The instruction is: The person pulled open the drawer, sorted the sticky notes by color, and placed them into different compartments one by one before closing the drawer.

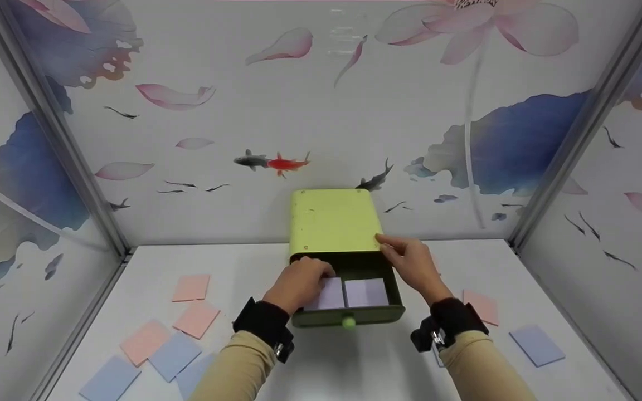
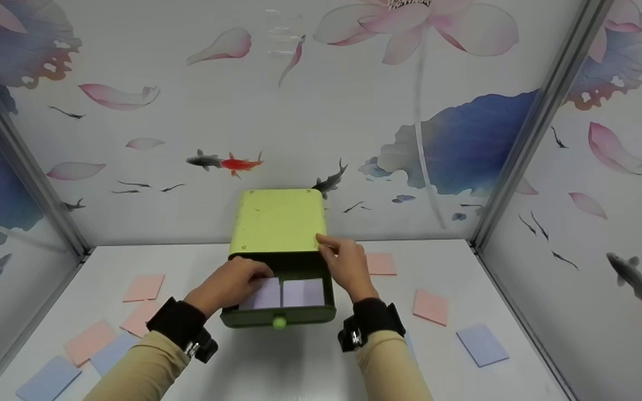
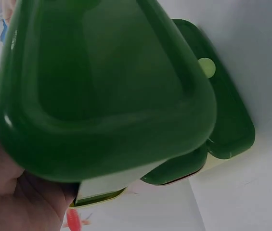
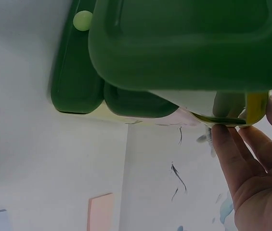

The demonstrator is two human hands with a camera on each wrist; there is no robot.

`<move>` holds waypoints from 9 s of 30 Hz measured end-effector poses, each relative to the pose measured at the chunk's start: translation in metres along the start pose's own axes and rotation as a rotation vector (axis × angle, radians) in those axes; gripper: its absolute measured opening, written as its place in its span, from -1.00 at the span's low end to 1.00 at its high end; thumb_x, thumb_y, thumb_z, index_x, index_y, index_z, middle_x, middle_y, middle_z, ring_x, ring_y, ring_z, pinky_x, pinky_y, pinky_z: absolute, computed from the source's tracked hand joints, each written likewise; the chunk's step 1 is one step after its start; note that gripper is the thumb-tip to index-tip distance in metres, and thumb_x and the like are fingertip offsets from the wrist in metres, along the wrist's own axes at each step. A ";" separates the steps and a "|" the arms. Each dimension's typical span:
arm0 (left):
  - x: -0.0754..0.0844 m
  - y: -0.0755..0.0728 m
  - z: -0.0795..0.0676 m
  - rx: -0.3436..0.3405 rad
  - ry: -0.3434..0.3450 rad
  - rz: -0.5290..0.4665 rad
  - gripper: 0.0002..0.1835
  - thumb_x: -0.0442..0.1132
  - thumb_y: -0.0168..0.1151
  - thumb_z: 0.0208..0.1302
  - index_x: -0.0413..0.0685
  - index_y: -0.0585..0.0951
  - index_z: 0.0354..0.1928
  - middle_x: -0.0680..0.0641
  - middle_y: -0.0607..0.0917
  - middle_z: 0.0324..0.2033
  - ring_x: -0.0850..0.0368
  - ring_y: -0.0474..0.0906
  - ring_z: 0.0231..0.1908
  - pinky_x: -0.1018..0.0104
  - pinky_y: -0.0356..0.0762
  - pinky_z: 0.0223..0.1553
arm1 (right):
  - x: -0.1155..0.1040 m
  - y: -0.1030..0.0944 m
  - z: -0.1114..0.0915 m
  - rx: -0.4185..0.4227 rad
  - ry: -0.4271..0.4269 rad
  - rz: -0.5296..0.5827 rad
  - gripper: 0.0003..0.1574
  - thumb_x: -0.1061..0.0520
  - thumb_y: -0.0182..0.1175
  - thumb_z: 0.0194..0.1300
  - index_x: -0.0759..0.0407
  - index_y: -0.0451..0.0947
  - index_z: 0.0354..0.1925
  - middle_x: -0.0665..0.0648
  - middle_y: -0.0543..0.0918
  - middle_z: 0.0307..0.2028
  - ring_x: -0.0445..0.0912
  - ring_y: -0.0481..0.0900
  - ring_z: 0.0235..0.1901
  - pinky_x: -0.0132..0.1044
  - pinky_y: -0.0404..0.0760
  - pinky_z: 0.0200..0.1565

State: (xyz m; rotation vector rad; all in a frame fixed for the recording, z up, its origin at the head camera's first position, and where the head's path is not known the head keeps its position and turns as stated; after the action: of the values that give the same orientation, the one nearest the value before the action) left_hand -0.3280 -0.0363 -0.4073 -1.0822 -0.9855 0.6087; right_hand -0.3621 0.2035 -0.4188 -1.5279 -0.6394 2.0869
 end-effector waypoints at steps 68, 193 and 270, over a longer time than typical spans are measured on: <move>0.029 0.045 -0.068 -0.138 0.000 -0.125 -0.57 0.06 0.15 0.37 0.07 0.50 -0.65 0.18 0.29 -0.80 0.32 0.23 -0.71 0.43 0.19 -0.62 | 0.001 -0.001 -0.001 -0.008 0.000 -0.003 -0.58 0.10 0.14 0.43 0.08 0.55 0.21 0.18 0.62 0.16 -0.01 0.62 0.10 -0.07 0.63 0.05; -0.015 0.102 -0.018 0.253 -0.431 -0.599 -0.65 -0.04 0.06 0.44 -0.15 0.67 -0.07 0.03 0.68 -0.53 0.25 0.54 -0.56 0.32 0.46 -0.44 | 0.009 0.014 -0.010 0.077 -0.060 0.057 -0.53 0.16 0.06 0.46 -0.04 0.47 0.30 0.15 0.62 0.16 0.00 0.65 0.05 -0.20 0.67 0.00; 0.007 0.134 -0.049 0.289 -0.524 -0.898 -0.59 0.20 0.19 0.29 0.02 0.70 -0.39 0.03 0.65 -0.61 0.22 0.47 -0.59 0.37 0.38 -0.49 | 0.011 0.038 -0.019 0.288 -0.117 0.070 -0.57 0.20 0.04 0.46 0.00 0.53 0.24 0.09 0.71 0.03 -0.16 0.28 -0.51 -0.39 0.28 -0.37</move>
State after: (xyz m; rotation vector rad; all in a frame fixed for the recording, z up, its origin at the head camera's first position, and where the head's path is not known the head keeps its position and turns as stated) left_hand -0.2747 -0.0010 -0.5357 -0.1422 -1.6312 0.2627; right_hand -0.3508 0.1826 -0.4553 -1.2913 -0.3106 2.2218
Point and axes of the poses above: each hand's wrist, its own z-axis towards the middle knuckle, its own y-axis out of the palm, x = y × z, the point moved 1 cm from there along z, towards the middle knuckle
